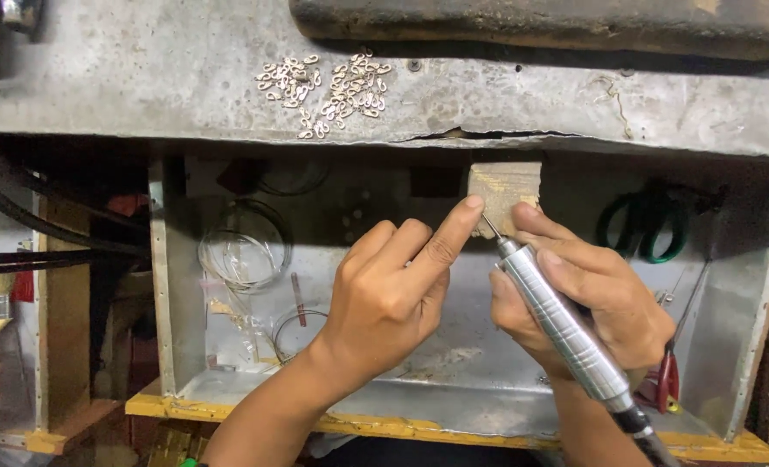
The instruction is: Using a handheld rotary tool to sand and polish small metal jewelry components on a workbench.
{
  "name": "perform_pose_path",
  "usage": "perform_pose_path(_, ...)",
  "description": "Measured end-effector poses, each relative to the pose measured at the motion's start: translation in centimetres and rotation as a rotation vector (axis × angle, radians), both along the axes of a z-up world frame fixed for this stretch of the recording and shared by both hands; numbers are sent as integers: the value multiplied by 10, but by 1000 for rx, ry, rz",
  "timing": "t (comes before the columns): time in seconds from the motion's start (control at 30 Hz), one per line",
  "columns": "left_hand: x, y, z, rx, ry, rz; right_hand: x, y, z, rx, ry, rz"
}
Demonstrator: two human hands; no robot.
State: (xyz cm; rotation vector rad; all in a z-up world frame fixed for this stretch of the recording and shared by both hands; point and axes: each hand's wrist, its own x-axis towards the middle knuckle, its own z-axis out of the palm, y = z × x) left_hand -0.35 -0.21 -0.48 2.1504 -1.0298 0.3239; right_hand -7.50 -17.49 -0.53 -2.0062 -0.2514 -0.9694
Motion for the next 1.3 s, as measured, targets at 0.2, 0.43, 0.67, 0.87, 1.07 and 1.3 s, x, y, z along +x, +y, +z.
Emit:
perform_pose_path(0.2,-4,3,12,-115,145,-11,-3,-28,-53,236,-173,269)
perform_pose_path(0.43,32,45,68,-125,128,171,-29,-28,-63,317,-181,181)
perform_pose_path(0.67,16,58,78,-88,243,160,-30,-58,-69,235,-152,279)
perform_pose_path(0.87,-39,23,-6,-53,420,-4,-13,-58,-53,267,-382,-44)
perform_pose_path(1.07,-63,-30,-99,199,350,-172,-18,-56,-45,357,-314,-120)
perform_pose_path(1.3,-70,-64,-144,271,177,-157,-24,-48,-43,389,-235,-90)
